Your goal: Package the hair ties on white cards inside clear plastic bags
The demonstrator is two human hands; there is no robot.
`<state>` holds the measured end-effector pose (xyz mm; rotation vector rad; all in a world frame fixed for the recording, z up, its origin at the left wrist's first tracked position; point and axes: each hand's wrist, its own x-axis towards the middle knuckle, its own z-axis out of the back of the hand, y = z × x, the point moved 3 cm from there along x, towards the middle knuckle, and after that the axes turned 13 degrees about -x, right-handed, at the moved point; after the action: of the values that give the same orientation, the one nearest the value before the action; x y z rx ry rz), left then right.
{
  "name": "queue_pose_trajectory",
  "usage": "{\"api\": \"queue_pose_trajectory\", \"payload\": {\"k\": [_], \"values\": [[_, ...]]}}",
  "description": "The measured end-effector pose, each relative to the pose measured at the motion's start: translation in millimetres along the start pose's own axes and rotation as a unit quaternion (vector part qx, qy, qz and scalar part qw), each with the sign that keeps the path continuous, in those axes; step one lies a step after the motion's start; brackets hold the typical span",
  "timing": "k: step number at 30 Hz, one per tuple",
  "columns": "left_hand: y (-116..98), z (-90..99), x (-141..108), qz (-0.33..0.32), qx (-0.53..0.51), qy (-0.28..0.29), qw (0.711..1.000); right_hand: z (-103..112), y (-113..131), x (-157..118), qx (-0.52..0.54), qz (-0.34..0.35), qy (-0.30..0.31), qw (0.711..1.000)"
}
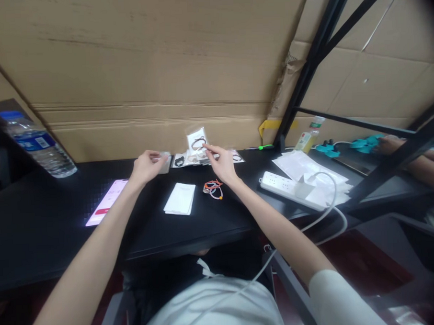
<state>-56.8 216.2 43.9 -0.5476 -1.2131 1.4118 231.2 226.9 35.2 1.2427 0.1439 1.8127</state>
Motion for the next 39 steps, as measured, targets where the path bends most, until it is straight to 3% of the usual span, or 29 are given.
{"api": "queue_pose_trajectory", "payload": {"k": [2,4,7,9,11,16,19,23,27,31,35,39], "values": [[-12.1,-12.6,-7.8,0.025,-0.205,0.081,0.975,-3.8,13.6,-8.0,0.047,0.024,0.036,0.998],[-22.1,-21.1,-14.6,0.018,-0.3,0.138,0.944,-8.5,25.5,-16.2,0.075,0.054,0.106,0.99],[-24.9,-21.5,-18.4,0.002,-0.294,0.092,0.952,-15.7,34.0,-25.7,0.086,0.08,0.224,0.967],[-22.3,-20.3,-18.7,0.003,-0.28,0.063,0.958,-17.9,33.5,-27.5,0.064,0.08,0.258,0.961],[-19.9,-22.0,-19.1,0.011,-0.283,0.088,0.955,-16.2,31.0,-24.9,0.033,0.078,0.23,0.969],[-20.8,-28.7,-22.1,0.003,-0.289,0.214,0.933,-1.8,28.2,-13.6,-0.013,0.098,0.077,0.992],[-23.5,-28.7,-23.7,-0.02,-0.281,0.25,0.926,3.8,25.7,-9.7,-0.015,0.08,0.054,0.995],[-26.7,-23.7,-24.4,-0.016,-0.285,0.219,0.933,-0.3,19.7,-8.6,0.083,0.017,0.127,0.988],[-27.7,-16.3,-22.2,-0.014,-0.287,0.119,0.951,-8.4,15.5,-11.2,0.202,-0.089,0.217,0.951],[-26.5,-15.7,-19.5,-0.028,-0.304,0.068,0.95,-11.2,21.7,-16.1,0.251,-0.134,0.284,0.916],[-25.4,-19.0,-19.6,-0.029,-0.324,0.021,0.945,-11.9,29.6,-21.4,0.295,-0.185,0.309,0.885],[-26.0,-24.4,-21.9,-0.002,-0.343,0.029,0.939,-12.3,32.5,-23.8,0.315,-0.214,0.296,0.876]]}}
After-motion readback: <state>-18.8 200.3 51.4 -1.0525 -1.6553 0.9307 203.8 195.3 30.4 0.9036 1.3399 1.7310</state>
